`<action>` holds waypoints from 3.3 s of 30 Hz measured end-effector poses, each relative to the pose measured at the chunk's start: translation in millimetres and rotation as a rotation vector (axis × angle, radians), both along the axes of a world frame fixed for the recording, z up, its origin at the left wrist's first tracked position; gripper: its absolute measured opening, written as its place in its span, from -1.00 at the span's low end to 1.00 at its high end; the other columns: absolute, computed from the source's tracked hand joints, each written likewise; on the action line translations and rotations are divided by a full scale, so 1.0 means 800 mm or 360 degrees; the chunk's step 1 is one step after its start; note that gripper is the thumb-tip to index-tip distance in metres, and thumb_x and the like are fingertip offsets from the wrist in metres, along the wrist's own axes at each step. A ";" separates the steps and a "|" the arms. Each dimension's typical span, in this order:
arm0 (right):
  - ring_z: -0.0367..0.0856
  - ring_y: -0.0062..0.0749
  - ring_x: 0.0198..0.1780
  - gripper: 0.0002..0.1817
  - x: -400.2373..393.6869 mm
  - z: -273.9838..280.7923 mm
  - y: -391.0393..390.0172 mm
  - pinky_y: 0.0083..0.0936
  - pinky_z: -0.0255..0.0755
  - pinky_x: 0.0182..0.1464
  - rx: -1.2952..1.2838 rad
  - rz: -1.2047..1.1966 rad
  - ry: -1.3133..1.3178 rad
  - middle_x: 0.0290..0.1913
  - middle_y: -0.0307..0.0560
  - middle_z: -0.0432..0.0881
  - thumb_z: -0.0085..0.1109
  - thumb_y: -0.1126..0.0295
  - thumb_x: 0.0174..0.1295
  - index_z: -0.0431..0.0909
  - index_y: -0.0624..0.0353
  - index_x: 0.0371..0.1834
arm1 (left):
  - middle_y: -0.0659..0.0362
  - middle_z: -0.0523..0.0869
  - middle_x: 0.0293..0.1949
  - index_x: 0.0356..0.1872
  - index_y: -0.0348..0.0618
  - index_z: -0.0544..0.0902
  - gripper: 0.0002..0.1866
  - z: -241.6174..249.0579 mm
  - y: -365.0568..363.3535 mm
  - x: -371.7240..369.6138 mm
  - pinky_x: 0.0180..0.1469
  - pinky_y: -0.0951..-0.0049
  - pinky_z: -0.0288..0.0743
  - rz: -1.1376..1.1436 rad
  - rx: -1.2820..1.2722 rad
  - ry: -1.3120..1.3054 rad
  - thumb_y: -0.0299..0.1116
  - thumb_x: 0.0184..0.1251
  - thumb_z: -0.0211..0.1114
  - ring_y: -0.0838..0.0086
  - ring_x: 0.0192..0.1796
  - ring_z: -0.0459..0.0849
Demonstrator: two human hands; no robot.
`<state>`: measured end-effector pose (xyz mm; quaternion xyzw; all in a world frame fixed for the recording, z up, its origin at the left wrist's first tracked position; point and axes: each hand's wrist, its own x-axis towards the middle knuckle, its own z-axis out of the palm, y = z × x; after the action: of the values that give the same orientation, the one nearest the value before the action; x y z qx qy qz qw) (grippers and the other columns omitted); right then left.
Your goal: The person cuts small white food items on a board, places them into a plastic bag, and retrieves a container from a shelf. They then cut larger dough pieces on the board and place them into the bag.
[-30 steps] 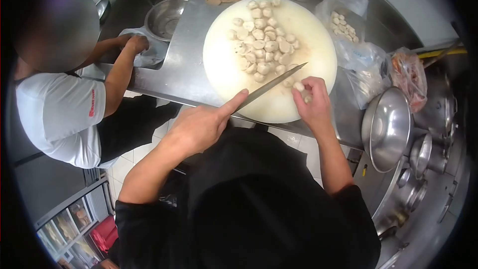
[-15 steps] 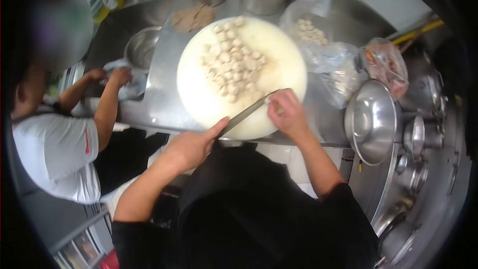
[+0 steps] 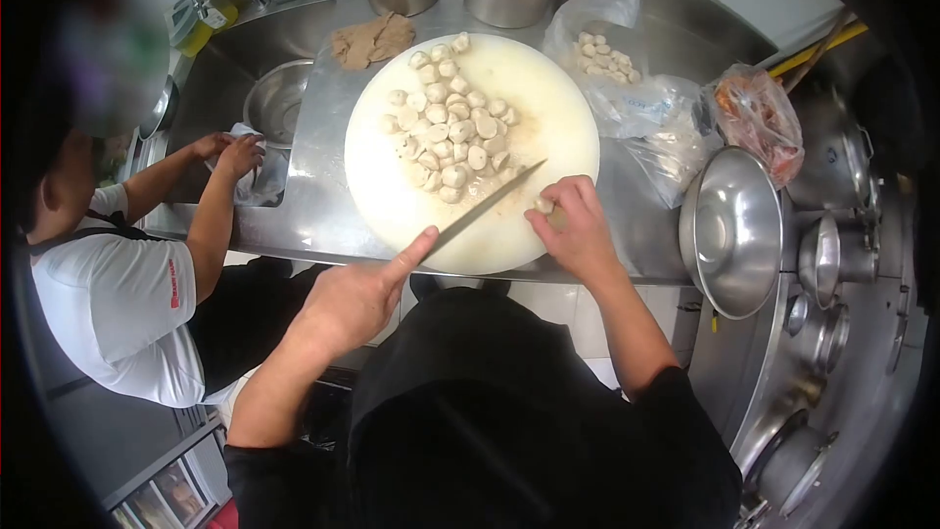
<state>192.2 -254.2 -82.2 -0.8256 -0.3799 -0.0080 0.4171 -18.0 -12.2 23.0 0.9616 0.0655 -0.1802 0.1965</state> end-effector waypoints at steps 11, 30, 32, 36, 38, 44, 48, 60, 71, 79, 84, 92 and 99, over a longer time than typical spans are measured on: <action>0.66 -0.07 -0.10 -0.85 0.004 0.003 -0.003 -0.22 0.60 -0.07 0.0064 0.0064 -0.0189 -0.14 -0.04 0.60 0.36 0.60 0.11 0.66 0.20 -0.26 | -0.09 0.74 -0.42 0.69 0.61 0.05 -0.21 0.017 -0.014 0.007 -0.20 -0.02 0.63 -0.0034 0.0017 0.0310 -0.37 0.56 0.08 -0.04 -0.35 0.76; 0.23 0.34 0.48 -0.07 0.010 0.002 0.024 0.09 0.25 0.45 -0.0438 0.0140 -0.0339 0.52 0.32 0.21 0.53 0.00 0.11 0.39 0.17 0.52 | -0.04 0.78 -0.30 0.66 0.49 0.20 -0.28 0.033 0.045 -0.095 -0.15 0.09 0.63 0.0493 -0.0415 0.0311 -0.39 0.57 0.14 0.01 -0.31 0.77; 0.07 0.44 0.59 0.14 0.001 -0.001 0.048 0.20 0.12 0.53 -0.0457 0.0154 -0.0280 0.64 0.35 0.06 0.57 -0.19 0.03 0.27 0.13 0.63 | 0.05 0.75 -0.34 0.70 0.39 0.17 -0.29 0.029 0.052 -0.121 -0.26 0.28 0.66 0.0908 -0.0791 0.0417 -0.37 0.61 0.12 0.26 -0.37 0.77; -0.02 0.49 0.62 0.24 -0.001 -0.010 0.111 0.43 0.01 0.50 -0.0411 0.0202 -0.0366 0.68 0.28 0.00 0.54 -0.37 -0.06 0.22 -0.09 0.69 | 0.13 0.70 -0.30 0.75 0.28 0.03 -0.25 0.002 0.055 -0.131 -0.40 0.54 0.59 0.1266 -0.1288 0.0507 -0.39 0.62 0.04 0.58 -0.41 0.67; -0.01 0.50 0.61 0.18 -0.006 -0.006 0.137 0.51 0.01 0.46 -0.0509 0.0173 -0.0455 0.68 0.23 0.04 0.50 -0.39 -0.04 0.26 -0.18 0.67 | 0.10 0.70 -0.28 0.75 0.29 0.00 -0.24 -0.019 0.056 -0.109 -0.41 0.53 0.58 0.1264 -0.1413 0.0567 -0.38 0.63 0.03 0.57 -0.44 0.65; 0.27 0.26 0.43 -0.22 -0.009 -0.017 0.163 0.19 0.24 0.33 -0.0449 -0.0097 -0.0710 0.48 0.00 0.42 0.48 -0.23 0.01 0.65 -0.19 0.33 | 0.13 0.66 -0.34 0.76 0.30 -0.07 -0.22 -0.069 0.048 -0.024 -0.40 0.51 0.54 0.0906 -0.1487 0.0505 -0.34 0.66 0.05 0.57 -0.51 0.55; 0.41 0.10 0.23 -0.47 -0.002 -0.022 0.160 0.02 0.44 0.17 -0.0235 -0.0182 -0.0666 0.27 -0.08 0.55 0.47 0.08 -0.04 0.75 -0.07 0.07 | 0.14 0.68 -0.38 0.76 0.31 -0.08 -0.21 -0.068 0.039 -0.001 -0.38 0.46 0.55 0.0798 -0.1400 0.0452 -0.32 0.65 0.08 0.54 -0.55 0.53; 0.56 0.00 -0.04 -0.74 0.033 -0.005 0.163 -0.14 0.61 -0.05 0.0267 -0.0296 -0.0494 -0.02 -0.06 0.61 0.46 0.28 0.04 0.78 0.07 -0.19 | 0.17 0.66 -0.42 0.76 0.24 -0.13 -0.19 0.001 0.005 0.031 -0.34 0.44 0.59 0.0795 -0.1298 0.0501 -0.33 0.64 0.06 0.53 -0.55 0.56; 0.63 0.07 0.01 -0.76 0.184 0.036 0.120 -0.12 0.58 0.08 0.0423 -0.0357 -0.0655 -0.06 0.00 0.68 0.46 0.29 0.04 0.79 0.10 -0.22 | 0.15 0.68 -0.38 0.75 0.03 -0.04 -0.19 0.054 -0.031 0.167 -0.40 0.49 0.55 0.0567 -0.1242 0.0241 -0.41 0.54 0.05 0.55 -0.55 0.54; 0.54 0.34 0.34 -0.28 0.377 -0.021 0.071 0.02 0.39 0.42 -0.0754 -0.0578 -0.0094 0.24 0.45 0.61 0.22 -0.17 0.32 0.59 0.11 0.39 | 0.02 0.70 -0.23 0.71 -0.15 0.03 -0.22 -0.028 -0.074 0.379 -0.40 0.42 0.59 0.0810 -0.1939 0.0290 -0.45 0.49 0.05 0.47 -0.48 0.63; -0.06 0.41 0.69 -0.17 0.366 -0.065 0.082 0.06 -0.11 0.68 -0.1382 -0.0546 0.0104 0.65 0.48 0.10 -0.24 -0.22 0.54 -0.07 -0.10 0.77 | 0.06 0.71 -0.30 0.72 -0.17 -0.06 -0.20 0.017 -0.052 0.320 -0.34 0.39 0.63 0.0636 -0.1348 0.0215 -0.42 0.53 0.04 0.44 -0.47 0.66; 0.07 0.47 0.64 -0.09 0.225 0.050 0.054 0.08 -0.07 0.68 -0.0588 -0.0066 -0.0244 0.65 0.42 0.14 0.24 -0.01 0.43 0.11 0.28 0.68 | 0.15 0.76 -0.38 0.73 0.15 0.06 -0.27 0.020 0.006 0.061 -0.18 0.33 0.65 0.0813 -0.0970 0.0047 -0.33 0.59 0.02 0.37 -0.45 0.71; -0.17 0.53 0.68 0.38 0.023 0.005 0.081 0.23 -0.10 0.64 -0.0703 0.0251 -0.0237 0.71 0.52 -0.30 0.64 -0.16 -0.03 -0.04 0.32 0.71 | 0.21 0.69 -0.42 0.74 0.22 0.07 -0.27 0.000 0.029 -0.108 -0.33 0.48 0.59 0.1490 -0.1212 0.0186 -0.40 0.62 0.03 0.57 -0.55 0.58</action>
<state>210.7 -189.1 -78.3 -0.8616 -0.4655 0.0469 0.1968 -104.5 11.0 23.2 0.6812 0.4234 -0.1379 0.5812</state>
